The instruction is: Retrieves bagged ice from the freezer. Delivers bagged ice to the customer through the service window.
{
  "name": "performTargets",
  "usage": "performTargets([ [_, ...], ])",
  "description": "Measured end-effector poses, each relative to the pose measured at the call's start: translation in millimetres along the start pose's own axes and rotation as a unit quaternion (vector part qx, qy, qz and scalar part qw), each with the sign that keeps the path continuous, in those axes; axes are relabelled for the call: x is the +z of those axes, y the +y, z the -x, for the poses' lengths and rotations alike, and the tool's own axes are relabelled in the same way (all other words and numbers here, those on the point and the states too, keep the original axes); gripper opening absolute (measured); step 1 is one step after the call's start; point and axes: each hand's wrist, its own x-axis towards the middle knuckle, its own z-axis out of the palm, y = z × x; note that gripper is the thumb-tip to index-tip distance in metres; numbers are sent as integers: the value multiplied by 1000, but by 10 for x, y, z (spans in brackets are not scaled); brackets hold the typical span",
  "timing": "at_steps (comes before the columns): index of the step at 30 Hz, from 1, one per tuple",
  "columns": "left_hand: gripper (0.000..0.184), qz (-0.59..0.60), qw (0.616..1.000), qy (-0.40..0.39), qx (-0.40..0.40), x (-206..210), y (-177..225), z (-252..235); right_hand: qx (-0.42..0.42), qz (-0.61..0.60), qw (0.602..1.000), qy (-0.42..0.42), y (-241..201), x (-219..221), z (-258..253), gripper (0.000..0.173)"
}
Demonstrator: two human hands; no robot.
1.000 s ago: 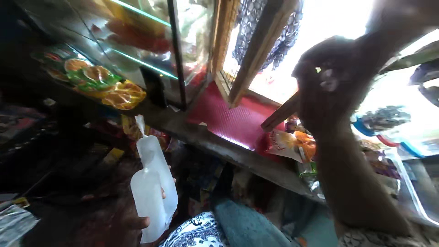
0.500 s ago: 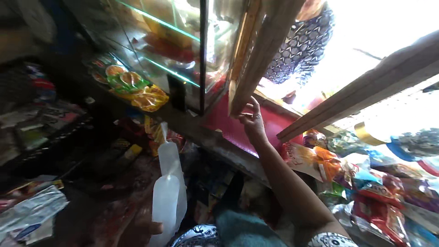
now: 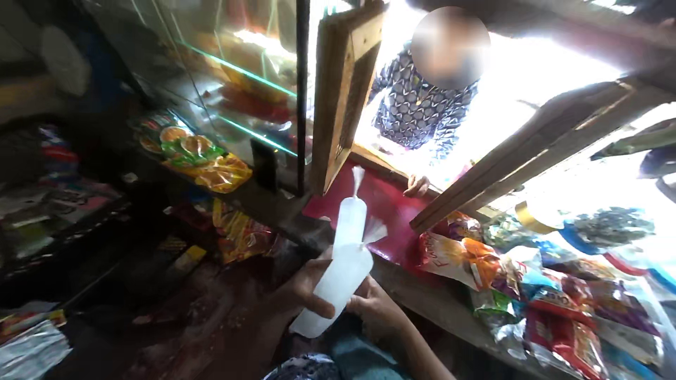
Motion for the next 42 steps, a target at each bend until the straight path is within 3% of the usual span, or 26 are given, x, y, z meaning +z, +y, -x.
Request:
performTargets([
  [5, 81, 12, 997, -16, -80, 158, -105, -456, -63, -28, 992, 107, -41, -184, 129, 87],
  [7, 81, 13, 995, -36, -87, 129, -213, -582, -71, -53, 989, 118, -70, -281, 188, 85],
  [11, 89, 21, 996, -3, -82, 105, -197, -773, -66, -82, 988, 114, -116, -508, 235, 88],
  [17, 40, -34, 980, 169, -97, -303, -364, -1056, -48, -96, 985, 136, -163, -687, 122, 86],
  [22, 28, -95, 965, 223, -101, -643, -640, -1290, -48, -54, 976, 205, -345, -801, -249, 87],
  [26, 32, -127, 961, 227, -100, -791, -741, -1334, -55, -57, 966, 244, -533, -878, -702, 71],
  [31, 28, -77, 971, 215, -70, -918, -756, -1252, -95, -103, 943, 303, -829, -1036, -1349, 41],
  [34, 21, -59, 974, 211, -51, -894, -731, -1245, -106, -159, 918, 348, -999, -1089, -1612, 38],
  [42, 18, -67, 977, 198, -38, -925, -772, -1252, -143, -218, 896, 359, -1049, -1327, -1823, 32],
])
